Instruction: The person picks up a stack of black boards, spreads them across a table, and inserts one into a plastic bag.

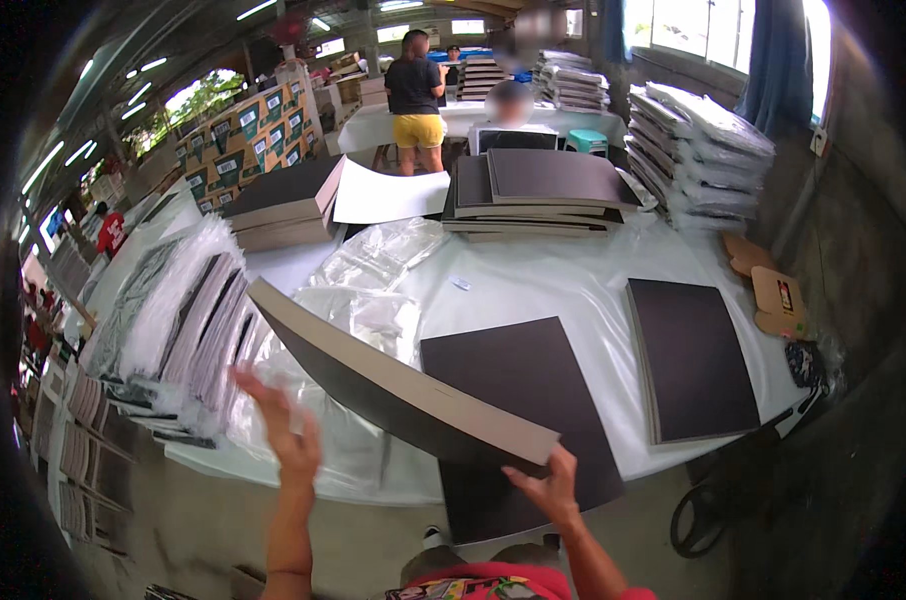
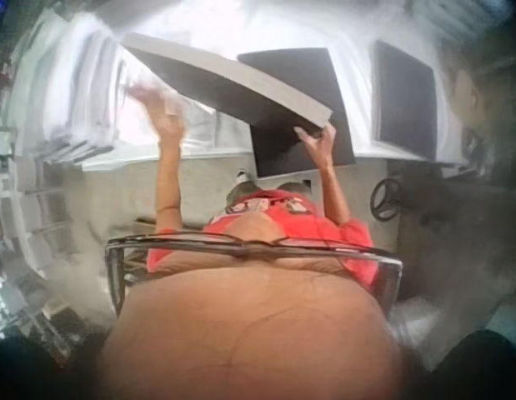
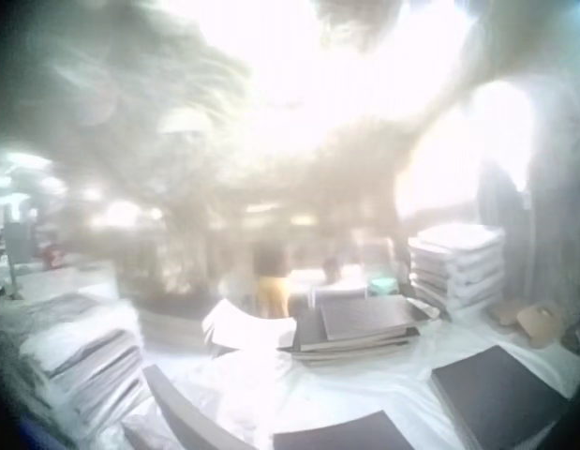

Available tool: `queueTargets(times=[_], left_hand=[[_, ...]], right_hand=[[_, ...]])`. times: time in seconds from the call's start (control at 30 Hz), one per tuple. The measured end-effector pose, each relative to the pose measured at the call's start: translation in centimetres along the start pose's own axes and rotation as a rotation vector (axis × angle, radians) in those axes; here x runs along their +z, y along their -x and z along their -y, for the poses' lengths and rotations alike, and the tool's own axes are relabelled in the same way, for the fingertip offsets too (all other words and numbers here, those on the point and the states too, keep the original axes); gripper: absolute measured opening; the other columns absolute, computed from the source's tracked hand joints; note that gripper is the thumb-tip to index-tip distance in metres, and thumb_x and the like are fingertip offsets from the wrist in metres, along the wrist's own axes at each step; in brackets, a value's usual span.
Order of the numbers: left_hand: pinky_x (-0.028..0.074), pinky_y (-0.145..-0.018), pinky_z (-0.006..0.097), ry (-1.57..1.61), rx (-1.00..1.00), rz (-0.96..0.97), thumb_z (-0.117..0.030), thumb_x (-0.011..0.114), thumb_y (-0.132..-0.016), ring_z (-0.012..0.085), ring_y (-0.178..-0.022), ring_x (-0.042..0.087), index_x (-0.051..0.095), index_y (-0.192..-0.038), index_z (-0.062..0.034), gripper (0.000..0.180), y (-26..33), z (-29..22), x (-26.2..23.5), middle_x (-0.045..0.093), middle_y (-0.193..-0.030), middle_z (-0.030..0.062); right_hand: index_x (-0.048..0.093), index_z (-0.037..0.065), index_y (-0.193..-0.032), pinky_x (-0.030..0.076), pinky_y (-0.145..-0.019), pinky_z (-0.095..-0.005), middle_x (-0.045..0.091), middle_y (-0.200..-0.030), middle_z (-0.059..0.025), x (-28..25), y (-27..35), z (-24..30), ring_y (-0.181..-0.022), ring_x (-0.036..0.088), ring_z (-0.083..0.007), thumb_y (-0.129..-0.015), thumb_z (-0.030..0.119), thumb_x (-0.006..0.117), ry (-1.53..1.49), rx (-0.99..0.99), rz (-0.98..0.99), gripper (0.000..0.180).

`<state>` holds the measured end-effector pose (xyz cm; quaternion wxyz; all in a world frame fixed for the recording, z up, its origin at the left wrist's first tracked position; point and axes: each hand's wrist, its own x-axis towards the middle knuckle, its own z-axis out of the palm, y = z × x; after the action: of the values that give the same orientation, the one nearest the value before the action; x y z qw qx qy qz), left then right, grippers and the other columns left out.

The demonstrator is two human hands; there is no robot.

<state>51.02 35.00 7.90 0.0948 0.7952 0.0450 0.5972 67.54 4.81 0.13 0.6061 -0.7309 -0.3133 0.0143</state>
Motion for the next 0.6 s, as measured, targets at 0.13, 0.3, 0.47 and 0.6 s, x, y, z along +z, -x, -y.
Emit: queueTargets(times=[0.13,0.3,0.47,0.6], left_hand=[[0.009,-0.109,0.063,-0.237,0.126,0.410,-0.024,0.054,-0.088,0.0507,-0.139,0.016,0.063,-0.125,-0.0198,0.039,-2.9,-12.0,6.4,0.029,-0.154,0.0112],[0.003,-0.111,0.060,-0.185,-0.208,0.550,-0.022,0.049,-0.091,0.0386,-0.142,0.020,0.066,-0.122,-0.0162,0.036,-4.8,-15.1,11.1,0.045,-0.144,0.0102],[-0.001,-0.112,0.056,-0.141,-0.361,0.620,-0.030,0.047,-0.095,0.0340,-0.142,0.024,0.067,-0.119,-0.0150,0.035,-5.5,-15.4,10.4,0.054,-0.137,0.0072],[-0.006,-0.111,0.057,-0.115,-0.485,0.571,-0.031,0.054,-0.093,0.0332,-0.142,0.025,0.068,-0.118,-0.0189,0.030,-5.5,-15.8,10.9,0.052,-0.139,0.0028]], right_hand=[[0.065,0.000,-0.096,0.051,-0.066,-0.0310,0.067,-0.088,-0.0099,-0.4,-2.8,-0.2,-0.074,0.064,-0.0193,-0.065,0.017,0.085,-0.039,-0.345,0.010,0.041],[0.062,0.001,-0.095,0.054,-0.061,-0.0327,0.064,-0.087,-0.0136,-1.7,-3.7,-1.1,-0.071,0.066,-0.0270,-0.064,0.019,0.085,-0.034,-0.411,0.228,0.043],[0.057,-0.004,-0.094,0.055,-0.063,-0.0353,0.060,-0.100,-0.0147,-2.4,-4.2,-2.0,-0.077,0.064,-0.0288,-0.060,0.021,0.082,-0.071,-0.508,0.349,0.049],[0.054,-0.005,-0.098,0.054,-0.069,-0.0379,0.057,-0.108,-0.0159,-2.7,-4.8,-2.1,-0.086,0.063,-0.0306,-0.065,0.026,0.081,-0.089,-0.571,0.424,0.052]])
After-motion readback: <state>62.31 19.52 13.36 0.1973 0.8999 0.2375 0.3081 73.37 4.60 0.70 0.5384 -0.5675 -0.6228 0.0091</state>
